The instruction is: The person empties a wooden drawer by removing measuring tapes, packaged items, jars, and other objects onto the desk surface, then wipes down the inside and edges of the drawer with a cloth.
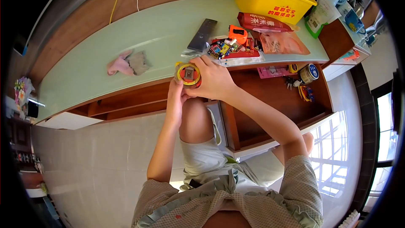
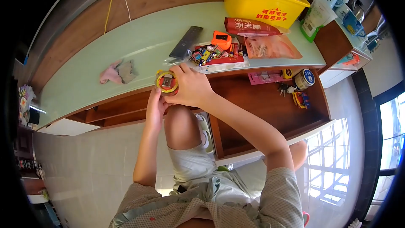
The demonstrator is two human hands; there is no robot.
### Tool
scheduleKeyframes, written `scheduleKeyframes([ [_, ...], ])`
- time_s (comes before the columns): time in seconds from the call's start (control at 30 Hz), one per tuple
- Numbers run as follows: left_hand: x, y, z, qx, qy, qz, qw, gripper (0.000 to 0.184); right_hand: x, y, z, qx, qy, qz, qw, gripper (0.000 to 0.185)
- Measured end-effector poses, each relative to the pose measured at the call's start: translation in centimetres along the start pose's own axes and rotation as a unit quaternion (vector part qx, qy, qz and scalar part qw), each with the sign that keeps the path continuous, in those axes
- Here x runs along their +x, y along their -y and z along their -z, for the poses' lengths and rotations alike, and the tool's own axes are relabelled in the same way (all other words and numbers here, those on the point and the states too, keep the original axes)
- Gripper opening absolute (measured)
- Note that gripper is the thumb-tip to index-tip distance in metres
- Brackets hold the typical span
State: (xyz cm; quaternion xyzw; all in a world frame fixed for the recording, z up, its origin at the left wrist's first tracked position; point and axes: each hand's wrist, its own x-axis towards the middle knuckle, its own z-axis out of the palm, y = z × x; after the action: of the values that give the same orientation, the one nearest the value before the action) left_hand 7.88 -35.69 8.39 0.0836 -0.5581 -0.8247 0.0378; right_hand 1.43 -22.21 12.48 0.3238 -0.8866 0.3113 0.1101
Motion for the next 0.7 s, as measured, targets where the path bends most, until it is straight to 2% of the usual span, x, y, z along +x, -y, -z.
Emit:
scheduleKeyframes([
  [0.1,0.6,0.0,-0.1,0.018,-0.006,-0.064,0.998,0.053,0.9,0.1,0.0,-0.04,0.026,-0.023,0.999,0.065],
  [0.2,0.5,-1.1,-0.4,0.105,-0.008,-0.079,0.991,0.058,1.7,0.1,0.1,-0.074,0.047,-0.04,0.995,0.061],
  [0.43,2.8,-1.5,0.8,0.222,-0.016,-0.05,0.974,0.064,3.8,0.1,-0.9,-0.129,0.08,-0.042,0.988,0.054],
  [0.53,3.2,-2.4,0.5,0.321,-0.047,-0.019,0.946,0.067,4.7,-0.3,-1.8,-0.147,0.077,-0.033,0.986,0.052],
  [0.7,4.3,-2.7,0.6,0.412,-0.056,-0.043,0.909,0.069,5.7,-0.8,-2.6,-0.169,0.058,-0.025,0.984,0.053],
])
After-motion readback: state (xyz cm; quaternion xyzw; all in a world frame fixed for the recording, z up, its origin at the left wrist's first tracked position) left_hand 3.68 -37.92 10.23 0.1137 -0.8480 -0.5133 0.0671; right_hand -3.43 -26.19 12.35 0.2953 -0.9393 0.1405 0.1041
